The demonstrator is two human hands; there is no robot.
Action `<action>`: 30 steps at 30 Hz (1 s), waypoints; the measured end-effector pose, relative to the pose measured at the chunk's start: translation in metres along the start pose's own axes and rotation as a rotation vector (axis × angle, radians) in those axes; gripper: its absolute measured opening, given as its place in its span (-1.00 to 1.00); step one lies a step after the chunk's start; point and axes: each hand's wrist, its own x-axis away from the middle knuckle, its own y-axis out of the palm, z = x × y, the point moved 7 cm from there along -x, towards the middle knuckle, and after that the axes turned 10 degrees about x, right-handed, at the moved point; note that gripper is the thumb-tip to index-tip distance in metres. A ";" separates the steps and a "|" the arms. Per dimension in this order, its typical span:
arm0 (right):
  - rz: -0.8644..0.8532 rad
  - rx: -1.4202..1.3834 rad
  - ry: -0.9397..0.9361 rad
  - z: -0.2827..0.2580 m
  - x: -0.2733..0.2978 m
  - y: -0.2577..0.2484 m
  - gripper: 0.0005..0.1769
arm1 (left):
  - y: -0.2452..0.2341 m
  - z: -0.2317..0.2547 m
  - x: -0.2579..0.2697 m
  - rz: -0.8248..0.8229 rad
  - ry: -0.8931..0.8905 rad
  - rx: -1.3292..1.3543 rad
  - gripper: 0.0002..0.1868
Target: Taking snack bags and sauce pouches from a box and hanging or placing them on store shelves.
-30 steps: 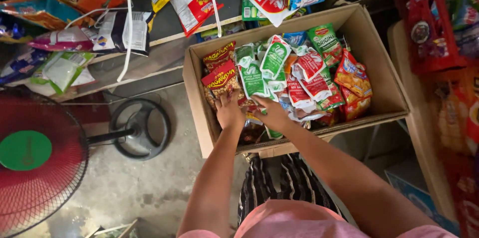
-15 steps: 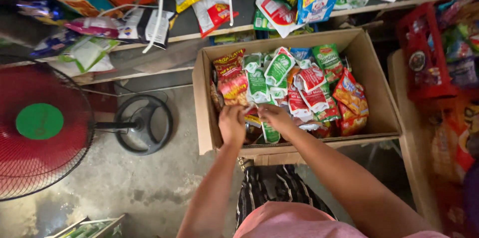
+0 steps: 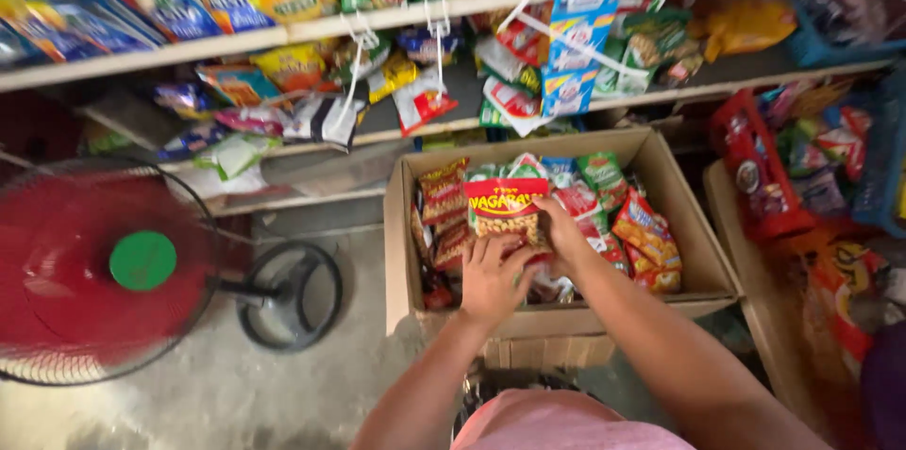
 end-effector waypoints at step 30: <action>0.142 0.608 -0.974 -0.347 0.139 0.173 -0.65 | -0.150 0.072 -0.286 0.441 -0.079 0.790 -0.71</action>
